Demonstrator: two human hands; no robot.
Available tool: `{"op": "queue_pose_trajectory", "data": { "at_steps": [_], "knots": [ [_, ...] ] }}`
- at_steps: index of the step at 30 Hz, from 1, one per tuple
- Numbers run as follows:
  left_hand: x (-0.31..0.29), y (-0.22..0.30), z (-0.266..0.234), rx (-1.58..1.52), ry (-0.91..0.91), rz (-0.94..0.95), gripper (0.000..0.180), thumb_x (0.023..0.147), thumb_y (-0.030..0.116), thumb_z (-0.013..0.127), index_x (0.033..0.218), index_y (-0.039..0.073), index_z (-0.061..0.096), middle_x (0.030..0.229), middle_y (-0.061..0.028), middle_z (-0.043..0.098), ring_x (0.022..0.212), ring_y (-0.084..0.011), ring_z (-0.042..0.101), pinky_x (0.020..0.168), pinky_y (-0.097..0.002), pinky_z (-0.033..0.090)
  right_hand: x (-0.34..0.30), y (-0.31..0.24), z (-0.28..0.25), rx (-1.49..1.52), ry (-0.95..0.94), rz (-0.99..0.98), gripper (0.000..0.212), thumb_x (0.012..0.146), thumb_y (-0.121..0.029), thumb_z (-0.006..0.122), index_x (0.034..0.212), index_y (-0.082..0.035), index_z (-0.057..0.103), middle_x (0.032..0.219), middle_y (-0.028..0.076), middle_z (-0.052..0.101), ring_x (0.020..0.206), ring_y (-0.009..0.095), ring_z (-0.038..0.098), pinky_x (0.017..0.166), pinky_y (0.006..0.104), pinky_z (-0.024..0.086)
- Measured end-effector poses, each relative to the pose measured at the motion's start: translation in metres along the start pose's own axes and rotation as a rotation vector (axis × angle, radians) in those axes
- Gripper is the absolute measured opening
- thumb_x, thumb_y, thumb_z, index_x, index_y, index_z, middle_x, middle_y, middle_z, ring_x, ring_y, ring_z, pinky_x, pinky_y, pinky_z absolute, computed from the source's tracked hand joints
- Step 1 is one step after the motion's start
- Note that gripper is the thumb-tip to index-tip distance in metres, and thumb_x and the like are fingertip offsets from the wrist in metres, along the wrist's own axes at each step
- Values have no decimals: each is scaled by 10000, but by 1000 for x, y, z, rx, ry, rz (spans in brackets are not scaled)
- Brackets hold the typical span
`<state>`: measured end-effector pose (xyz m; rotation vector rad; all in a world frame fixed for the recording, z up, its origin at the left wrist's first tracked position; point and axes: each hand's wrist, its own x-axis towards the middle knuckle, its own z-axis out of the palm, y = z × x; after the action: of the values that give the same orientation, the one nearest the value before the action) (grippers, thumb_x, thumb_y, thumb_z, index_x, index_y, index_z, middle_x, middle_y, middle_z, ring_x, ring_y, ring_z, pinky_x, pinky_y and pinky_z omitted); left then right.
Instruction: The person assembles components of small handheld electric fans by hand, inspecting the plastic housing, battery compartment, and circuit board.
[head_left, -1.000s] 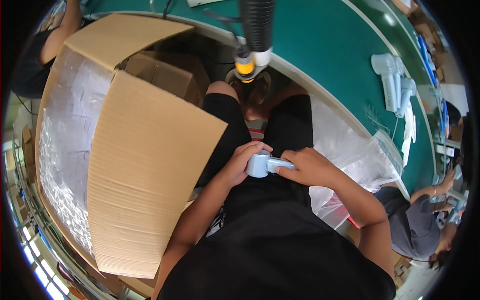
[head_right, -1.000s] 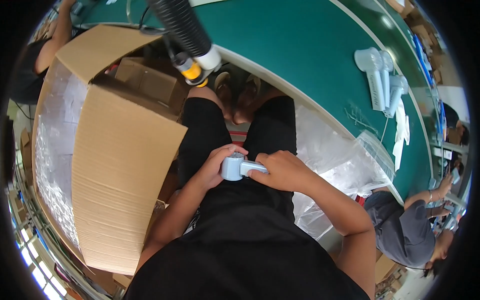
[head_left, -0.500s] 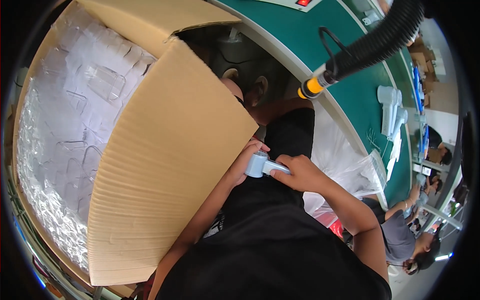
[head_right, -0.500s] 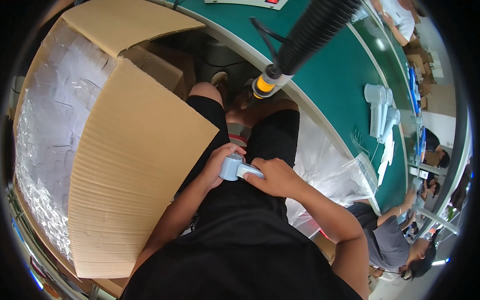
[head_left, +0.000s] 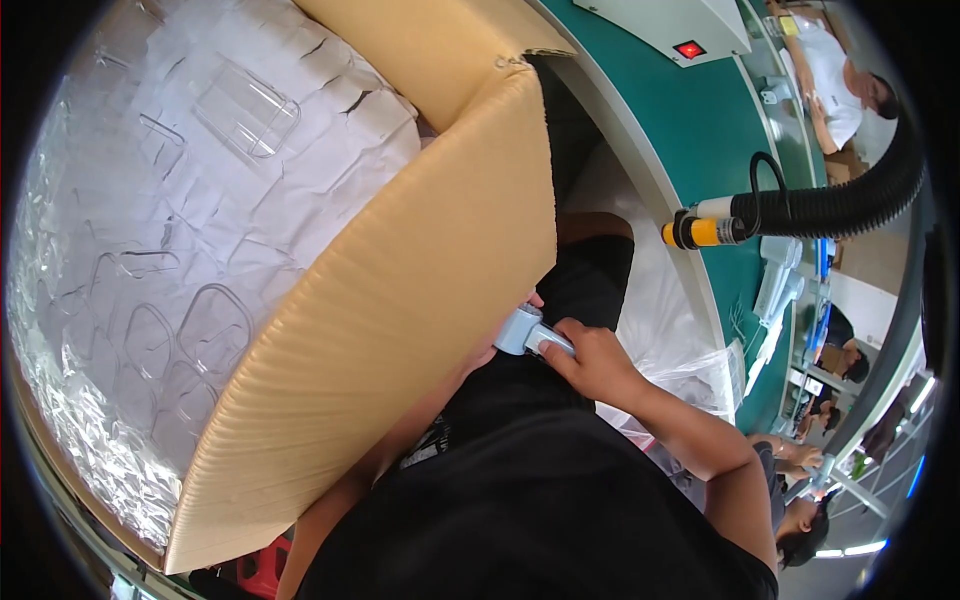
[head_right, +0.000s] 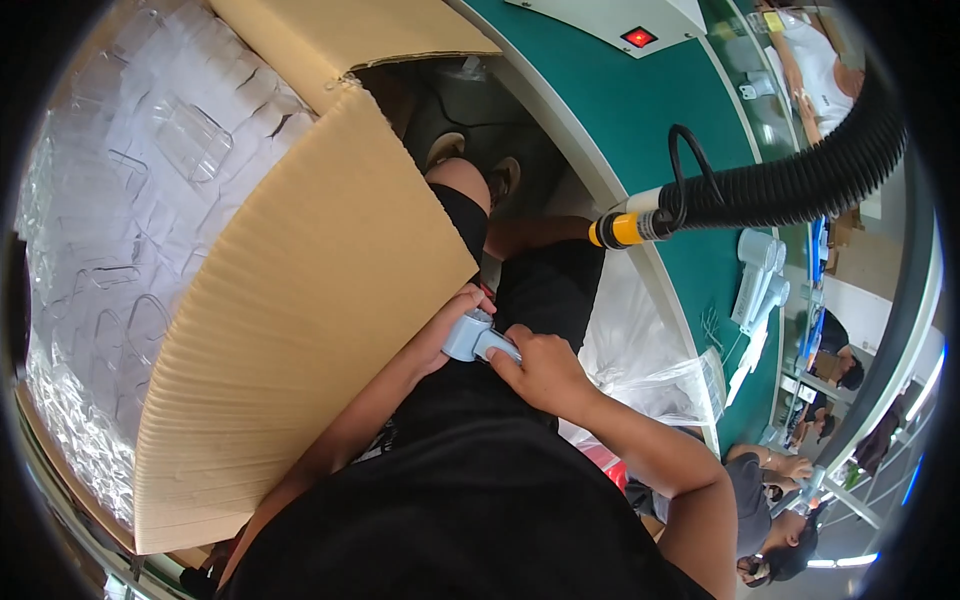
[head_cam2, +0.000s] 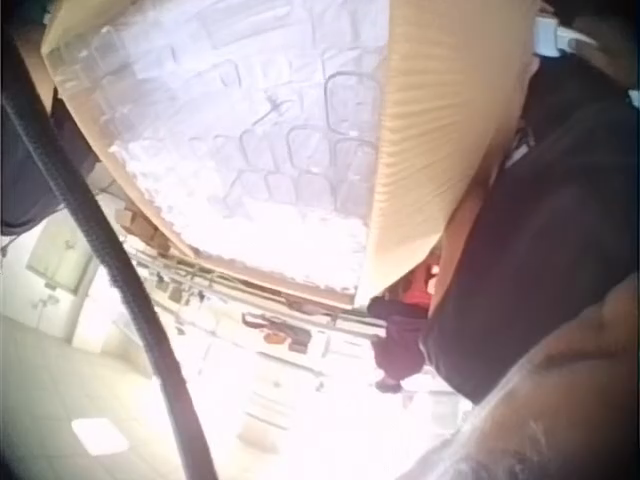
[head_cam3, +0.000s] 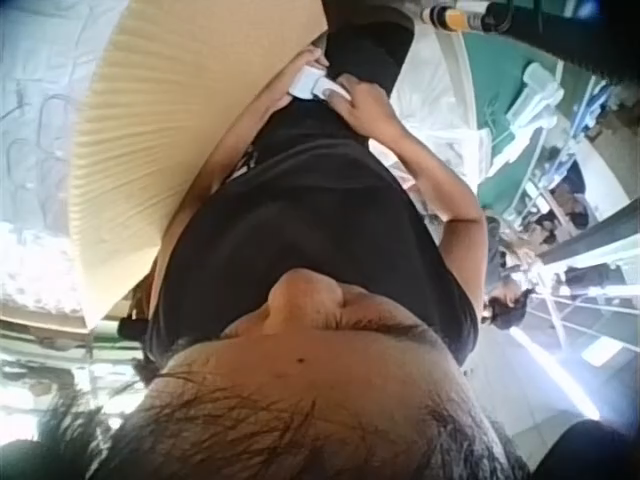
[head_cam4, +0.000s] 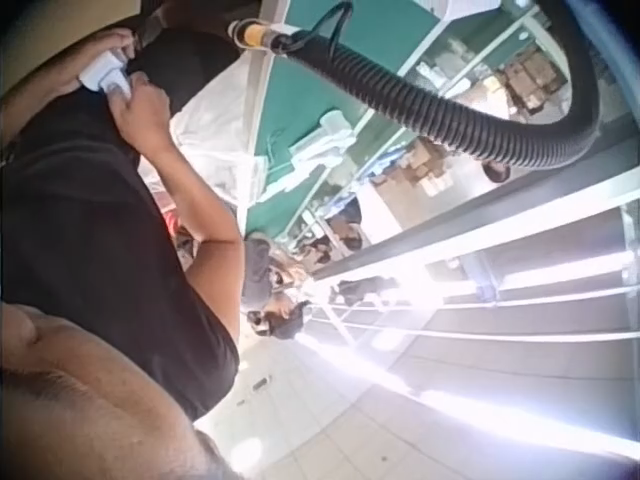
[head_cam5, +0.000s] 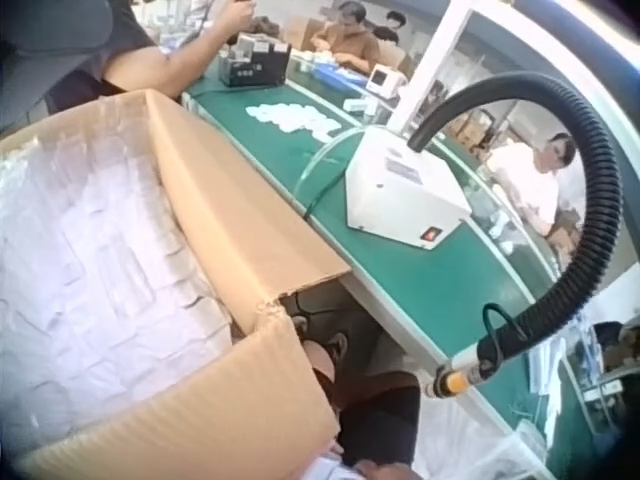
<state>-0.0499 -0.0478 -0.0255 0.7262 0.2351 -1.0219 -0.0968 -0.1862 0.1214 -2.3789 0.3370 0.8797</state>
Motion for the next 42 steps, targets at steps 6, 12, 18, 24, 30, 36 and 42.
{"op": "queue_pose_trajectory", "data": {
  "at_steps": [6,12,18,24,30,36,42],
  "knots": [
    [-2,-7,-7,-78,-9,-36,202,934,227,569,879,44,634,821,-44,605,759,-136,595,677,-274,494,3,3,-1,-8,-40,-47,394,933,-361,576,986,30,576,729,256,639,687,433,637,618,475,499],
    [-5,-13,-6,-167,9,136,185,942,209,564,907,37,622,827,-67,614,751,-150,613,675,-284,511,0,-12,6,-136,59,-33,335,926,-314,590,999,13,586,715,222,643,670,405,651,589,455,508],
    [-2,1,-6,138,25,224,202,958,214,555,915,28,623,864,-87,641,772,-160,627,689,-304,515,-3,18,28,24,203,-112,363,900,-349,602,1001,0,598,748,243,647,691,414,646,641,478,511],
    [-21,20,19,149,-57,102,277,993,266,439,1041,23,564,898,-114,633,840,-185,626,776,-314,506,-21,23,-44,242,-244,-221,481,926,-372,603,1289,-68,522,896,127,673,764,211,679,696,330,522],
    [-68,56,78,252,-178,227,341,987,314,427,1096,3,517,892,-162,628,836,-210,625,773,-324,510,-71,101,-25,1164,-377,-458,413,993,-277,542,1341,-55,526,1065,138,660,844,208,685,721,317,566],
    [-100,66,106,503,-347,247,609,918,459,597,1303,24,415,1126,-138,541,956,-224,617,727,-409,587,-61,126,56,1947,-204,-702,261,986,-169,535,1243,-124,543,885,164,662,687,247,661,540,384,532],
    [-104,64,129,304,-353,188,549,917,332,637,1328,49,409,1125,-104,525,981,-195,593,772,-374,576,-72,121,48,2023,-179,-863,332,983,-115,516,1314,-125,496,933,170,644,737,232,652,550,379,528]
  ]
}}
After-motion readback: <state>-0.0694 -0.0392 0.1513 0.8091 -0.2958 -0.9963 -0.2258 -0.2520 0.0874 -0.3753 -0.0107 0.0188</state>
